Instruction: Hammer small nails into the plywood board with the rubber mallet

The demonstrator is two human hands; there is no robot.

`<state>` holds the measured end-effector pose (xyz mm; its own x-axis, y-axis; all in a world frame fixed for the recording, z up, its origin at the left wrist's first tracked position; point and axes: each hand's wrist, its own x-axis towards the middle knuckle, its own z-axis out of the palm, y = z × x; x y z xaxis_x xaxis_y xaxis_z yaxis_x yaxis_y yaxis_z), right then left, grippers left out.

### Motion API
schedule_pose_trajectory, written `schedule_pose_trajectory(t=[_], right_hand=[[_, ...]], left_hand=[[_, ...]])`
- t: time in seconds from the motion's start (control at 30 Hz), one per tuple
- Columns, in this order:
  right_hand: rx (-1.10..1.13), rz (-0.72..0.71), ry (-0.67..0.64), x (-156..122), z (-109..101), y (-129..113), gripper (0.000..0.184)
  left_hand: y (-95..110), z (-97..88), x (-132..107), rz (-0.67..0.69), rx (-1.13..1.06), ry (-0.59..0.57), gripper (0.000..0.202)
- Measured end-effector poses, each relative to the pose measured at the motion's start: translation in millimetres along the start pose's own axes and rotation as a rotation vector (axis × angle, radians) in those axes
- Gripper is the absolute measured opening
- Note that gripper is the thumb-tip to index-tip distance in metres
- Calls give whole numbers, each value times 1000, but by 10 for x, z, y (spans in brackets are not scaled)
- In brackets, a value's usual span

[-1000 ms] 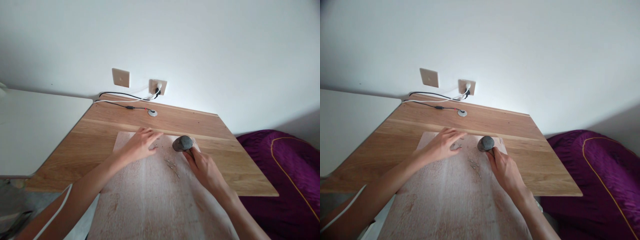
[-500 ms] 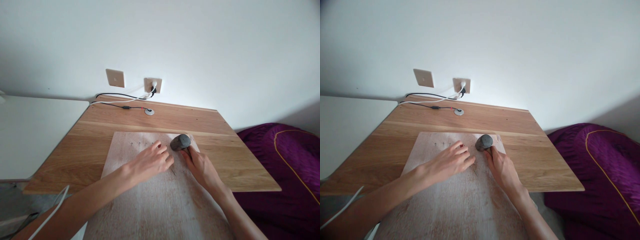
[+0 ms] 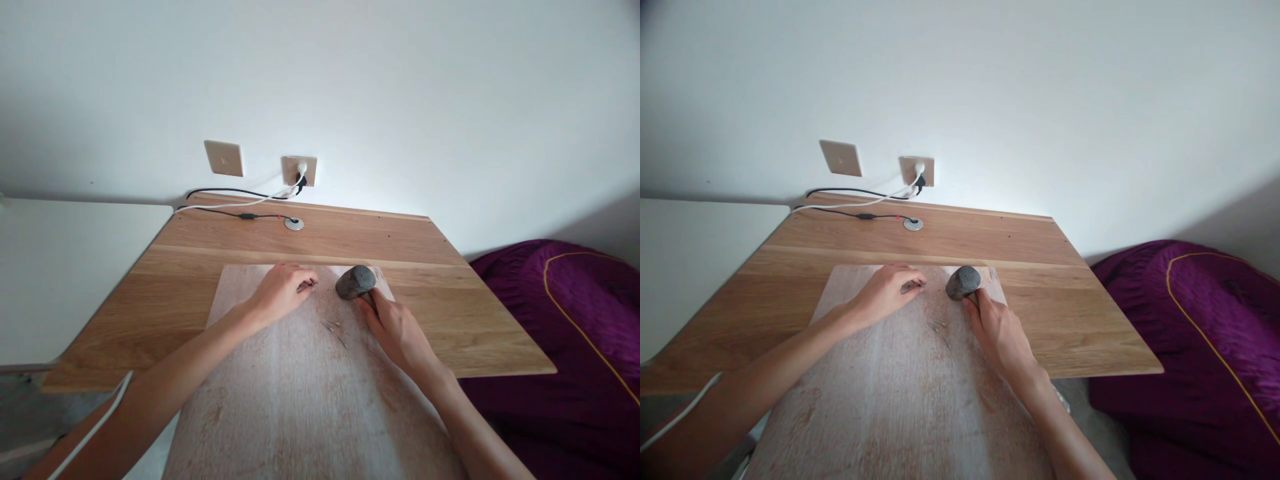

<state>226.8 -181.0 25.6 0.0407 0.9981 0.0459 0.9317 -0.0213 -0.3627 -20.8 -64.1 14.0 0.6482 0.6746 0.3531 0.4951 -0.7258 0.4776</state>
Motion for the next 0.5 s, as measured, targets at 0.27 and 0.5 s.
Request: schedule_pose_trajectory(t=[0.27, 0.5], right_hand=[[1, -4, 2, -2, 1, 0, 25], [0, 3, 4, 0, -17, -29, 24]], left_hand=[[15, 31, 10, 3, 10, 29, 9], [-31, 70, -4, 48, 18, 40, 12]])
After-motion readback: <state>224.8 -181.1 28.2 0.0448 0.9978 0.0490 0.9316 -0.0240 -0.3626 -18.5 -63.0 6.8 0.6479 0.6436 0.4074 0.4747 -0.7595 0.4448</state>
